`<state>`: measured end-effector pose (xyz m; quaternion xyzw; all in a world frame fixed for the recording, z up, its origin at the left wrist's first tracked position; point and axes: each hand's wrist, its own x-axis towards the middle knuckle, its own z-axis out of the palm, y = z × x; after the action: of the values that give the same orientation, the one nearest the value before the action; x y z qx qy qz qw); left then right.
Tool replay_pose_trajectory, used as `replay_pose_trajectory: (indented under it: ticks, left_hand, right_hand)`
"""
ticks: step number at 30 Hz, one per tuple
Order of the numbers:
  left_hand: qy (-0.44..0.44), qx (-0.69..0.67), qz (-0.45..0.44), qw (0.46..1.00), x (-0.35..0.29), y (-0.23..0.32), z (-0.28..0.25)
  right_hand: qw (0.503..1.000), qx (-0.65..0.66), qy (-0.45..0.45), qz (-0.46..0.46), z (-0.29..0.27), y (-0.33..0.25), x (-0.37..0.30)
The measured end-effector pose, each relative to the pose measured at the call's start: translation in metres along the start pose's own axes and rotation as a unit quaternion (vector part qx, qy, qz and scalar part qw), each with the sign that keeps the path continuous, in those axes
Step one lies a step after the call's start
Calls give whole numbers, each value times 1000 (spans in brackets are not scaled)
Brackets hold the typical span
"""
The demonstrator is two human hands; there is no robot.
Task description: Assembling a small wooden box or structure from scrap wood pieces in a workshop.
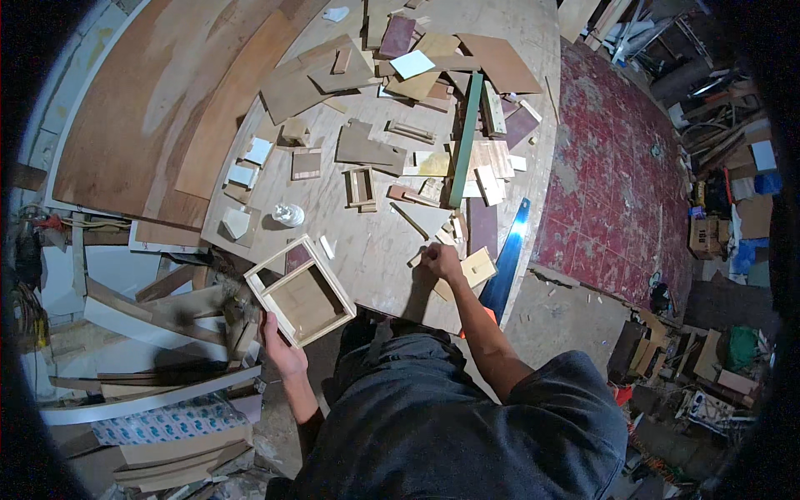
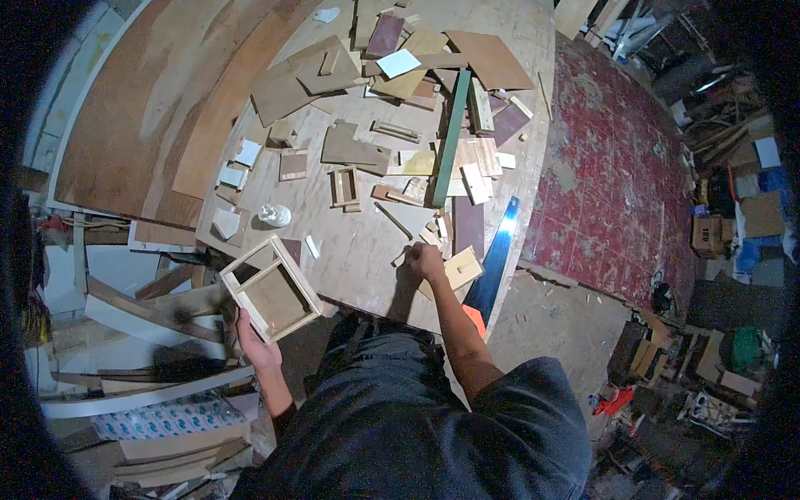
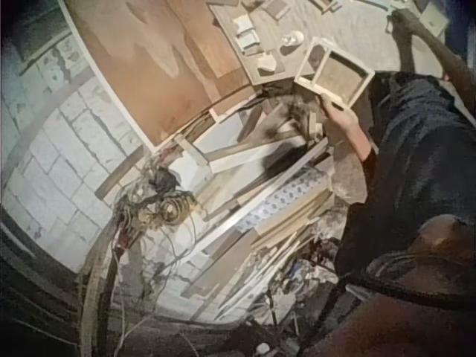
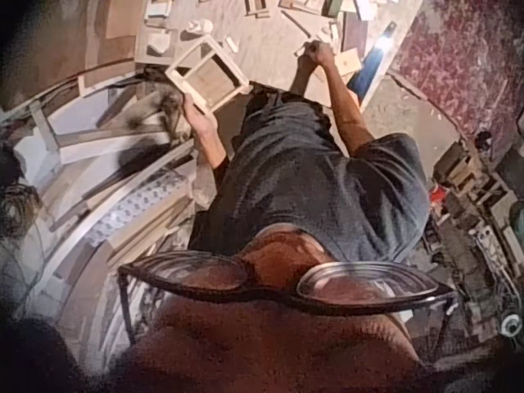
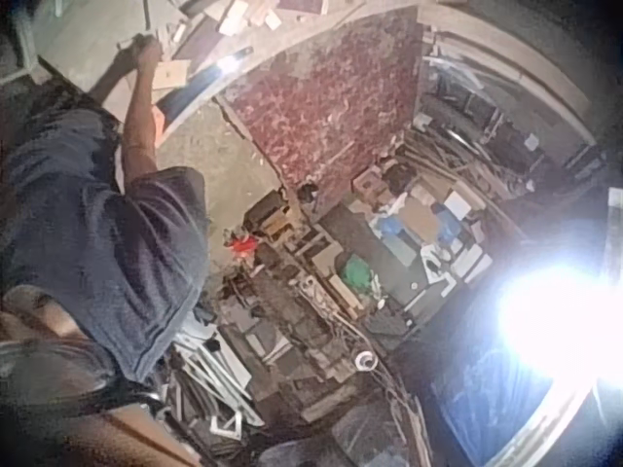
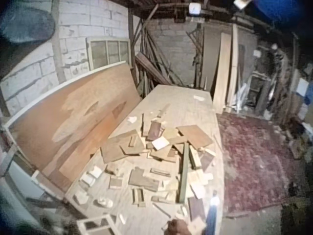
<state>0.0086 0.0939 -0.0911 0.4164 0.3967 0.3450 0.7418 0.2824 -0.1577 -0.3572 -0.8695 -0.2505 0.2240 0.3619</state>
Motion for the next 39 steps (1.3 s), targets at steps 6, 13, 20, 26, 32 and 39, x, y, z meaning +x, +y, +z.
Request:
replay_pose_trajectory:
  ticks: [6,13,20,26,32,39]
  left_hand:
    - [35,-14,-2,999,-15,-16,-2]
    - [7,-3,0,1000,-15,-20,10]
    - [-33,-7,-17,999,-10,-22,42]
    - [-44,-4,2,999,-13,-16,36]
    - [-29,-20,-23,999,2,-13,35]
    - [-77,-21,17,997,21,-3,25]
  right_hand:
    - [991,85,64,86,-30,-11,6]
    - [990,-52,-126,43,-53,-16,28]
    - [966,-217,125,-66,-30,-21,95]
    - [948,-317,27,7,-39,-49,102]
    - [993,-97,15,73,-45,0,82]
    - [869,435,-20,235,-62,-73,18]
